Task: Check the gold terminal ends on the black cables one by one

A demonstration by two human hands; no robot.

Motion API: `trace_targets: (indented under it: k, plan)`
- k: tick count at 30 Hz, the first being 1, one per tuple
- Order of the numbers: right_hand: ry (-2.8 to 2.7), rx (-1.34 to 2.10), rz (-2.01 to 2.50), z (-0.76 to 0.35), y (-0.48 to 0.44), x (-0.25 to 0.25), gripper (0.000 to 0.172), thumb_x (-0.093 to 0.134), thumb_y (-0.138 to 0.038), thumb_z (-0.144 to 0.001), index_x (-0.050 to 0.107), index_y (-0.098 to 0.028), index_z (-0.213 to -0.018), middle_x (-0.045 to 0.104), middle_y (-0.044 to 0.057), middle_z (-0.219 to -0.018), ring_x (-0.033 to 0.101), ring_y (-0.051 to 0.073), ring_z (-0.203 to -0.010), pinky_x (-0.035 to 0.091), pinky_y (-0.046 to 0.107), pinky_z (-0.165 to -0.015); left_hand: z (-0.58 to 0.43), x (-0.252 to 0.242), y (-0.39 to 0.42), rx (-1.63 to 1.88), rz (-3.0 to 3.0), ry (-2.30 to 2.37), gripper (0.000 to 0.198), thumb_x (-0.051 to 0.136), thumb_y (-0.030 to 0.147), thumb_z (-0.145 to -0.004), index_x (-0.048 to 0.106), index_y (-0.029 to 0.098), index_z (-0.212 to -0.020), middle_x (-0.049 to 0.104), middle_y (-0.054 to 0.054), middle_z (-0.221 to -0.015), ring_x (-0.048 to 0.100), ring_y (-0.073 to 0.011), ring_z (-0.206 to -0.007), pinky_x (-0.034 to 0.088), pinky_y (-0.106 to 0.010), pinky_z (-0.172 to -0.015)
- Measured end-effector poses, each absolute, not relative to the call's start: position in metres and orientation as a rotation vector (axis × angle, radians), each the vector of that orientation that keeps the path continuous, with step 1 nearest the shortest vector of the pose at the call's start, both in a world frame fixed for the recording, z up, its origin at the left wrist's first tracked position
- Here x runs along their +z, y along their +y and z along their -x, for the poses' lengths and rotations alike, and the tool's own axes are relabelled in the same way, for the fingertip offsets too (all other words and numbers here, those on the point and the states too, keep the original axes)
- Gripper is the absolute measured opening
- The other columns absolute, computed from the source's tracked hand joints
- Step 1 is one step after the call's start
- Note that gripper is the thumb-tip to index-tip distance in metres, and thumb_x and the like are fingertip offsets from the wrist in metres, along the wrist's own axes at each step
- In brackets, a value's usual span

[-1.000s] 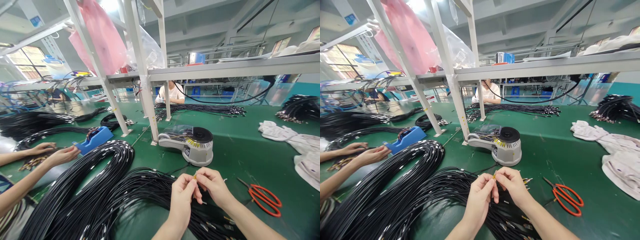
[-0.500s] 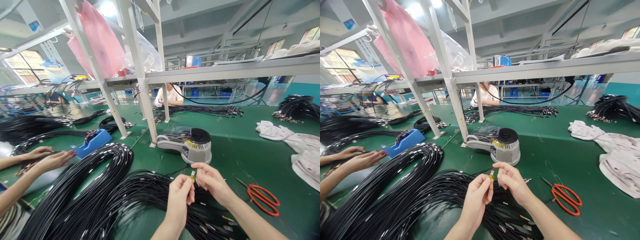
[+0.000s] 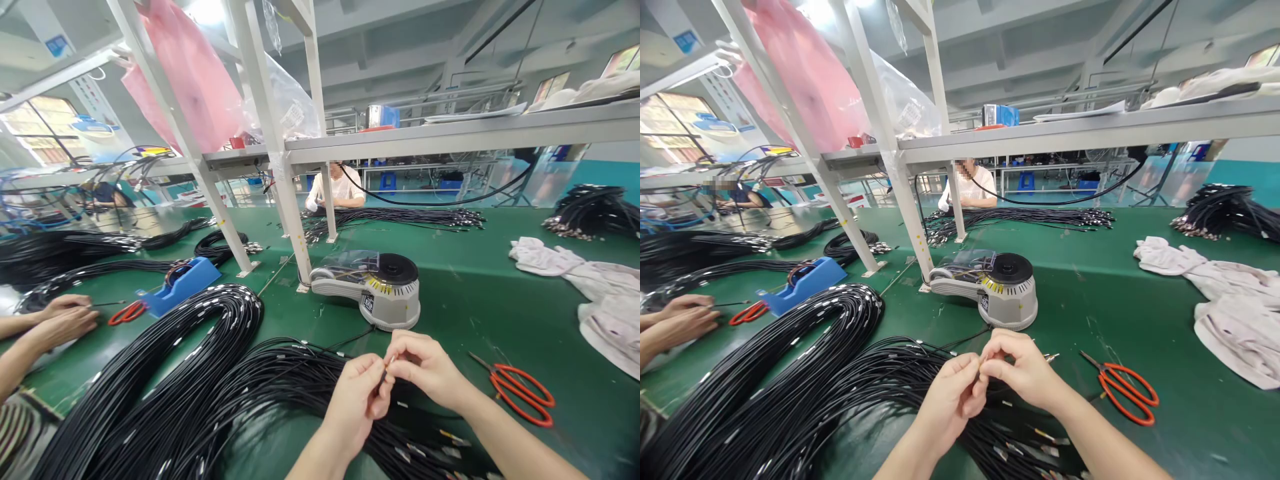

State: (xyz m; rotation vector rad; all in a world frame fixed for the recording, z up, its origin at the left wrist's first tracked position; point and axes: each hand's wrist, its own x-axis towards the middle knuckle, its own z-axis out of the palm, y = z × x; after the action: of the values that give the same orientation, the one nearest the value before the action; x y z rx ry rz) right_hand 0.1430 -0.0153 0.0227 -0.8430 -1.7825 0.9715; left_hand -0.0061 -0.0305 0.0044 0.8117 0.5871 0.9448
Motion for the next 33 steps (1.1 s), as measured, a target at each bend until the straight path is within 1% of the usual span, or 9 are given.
trace_targets:
  k: [3,6,11,15,20,24,28,31,33]
  plan:
    - [-1.797,0.796,0.959,-0.146,-0.013,0.022,0.018,0.057,-0.024,-0.079,0.056,-0.017,-0.062,0.052,-0.001,-0.060,0.045,0.013,-0.056,0.035,0.024,-0.052,0.003,0.004,-0.032,1.052,-1.023,0.770,0.019,0.052,0.031,-0.080,0.051,0.014,-0.073,0.043,0.005,-0.053,0.033,-0.0039,-0.039,0.021,-0.019,-0.038]
    - [-1.808,0.703,1.021,-0.145,-0.013,0.021,0.019,0.055,-0.023,-0.079,0.054,-0.018,-0.061,0.051,-0.001,-0.059,0.045,0.013,-0.055,0.035,0.024,-0.052,0.003,0.001,-0.032,1.083,-1.257,0.969,0.012,0.056,0.026,-0.076,0.050,0.015,-0.073,0.040,0.007,-0.051,0.033,-0.0042,-0.039,0.024,-0.018,-0.038]
    - [-1.778,0.707,1.054,-0.138,-0.014,0.017,0.022,0.055,-0.025,-0.078,0.052,-0.018,-0.058,0.048,-0.002,-0.057,0.042,0.012,-0.052,0.034,0.023,-0.049,0.004,-0.003,-0.030,1.078,-1.157,0.963,0.019,0.054,0.029,-0.076,0.049,0.015,-0.064,0.031,0.009,-0.043,0.024,-0.0028,-0.035,0.016,-0.018,-0.035]
    - [-1.718,0.989,1.041,-0.142,-0.009,0.011,0.020,0.054,-0.028,-0.079,0.055,-0.017,-0.062,0.046,-0.004,-0.055,0.040,0.008,-0.042,0.031,0.022,-0.042,0.005,-0.001,-0.028,1.008,-0.844,0.775,0.022,0.061,0.031,-0.070,0.050,0.014,-0.063,0.036,0.008,-0.044,0.019,-0.0003,-0.031,0.007,-0.019,-0.033]
    - [-1.705,1.181,1.087,-0.155,0.000,0.003,0.016,0.059,-0.030,-0.074,0.065,-0.016,-0.071,0.051,-0.003,-0.058,0.044,0.009,-0.043,0.033,0.022,-0.043,0.012,0.001,-0.021,1.013,-0.681,0.631,0.021,0.065,0.029,-0.066,0.052,0.013,-0.062,0.042,0.006,-0.047,0.020,0.0007,-0.030,0.005,-0.018,-0.033]
    - [-1.365,1.122,1.181,-0.164,0.012,0.000,0.020,0.064,-0.033,-0.071,0.067,-0.014,-0.077,0.048,-0.005,-0.042,0.042,0.010,-0.042,0.033,0.024,-0.046,0.014,0.001,-0.017,1.021,-0.701,0.630,0.021,0.064,0.029,-0.067,0.051,0.013,-0.061,0.042,0.006,-0.048,0.020,-0.0004,-0.031,0.006,-0.019,-0.033]
    - [-1.011,1.167,1.089,-0.165,0.029,0.006,0.030,0.071,-0.036,-0.064,0.065,-0.011,-0.081,0.046,-0.006,-0.043,0.039,0.009,-0.039,0.031,0.024,-0.043,0.010,0.005,-0.023,1.069,-0.930,0.824,0.017,0.056,0.029,-0.072,0.051,0.015,-0.062,0.040,0.005,-0.047,0.027,-0.0047,-0.036,0.017,-0.020,-0.036]
    - [-0.950,1.184,1.068,-0.159,0.041,0.014,0.034,0.070,-0.039,-0.064,0.063,-0.011,-0.083,0.047,-0.005,-0.048,0.039,0.008,-0.037,0.031,0.024,-0.040,0.004,0.006,-0.035,1.121,-1.401,1.032,0.015,0.055,0.022,-0.072,0.053,0.016,-0.059,0.048,0.001,-0.054,0.042,-0.0108,-0.052,0.032,-0.024,-0.051]
    - [-0.920,1.209,1.063,-0.154,0.048,0.019,0.034,0.069,-0.041,-0.066,0.062,-0.011,-0.080,0.049,-0.004,-0.047,0.039,0.008,-0.036,0.030,0.023,-0.038,-0.001,0.002,-0.043,1.058,-1.729,1.069,0.010,0.055,0.019,-0.072,0.058,0.017,-0.063,0.053,-0.001,-0.061,0.047,-0.0139,-0.061,0.034,-0.026,-0.060]
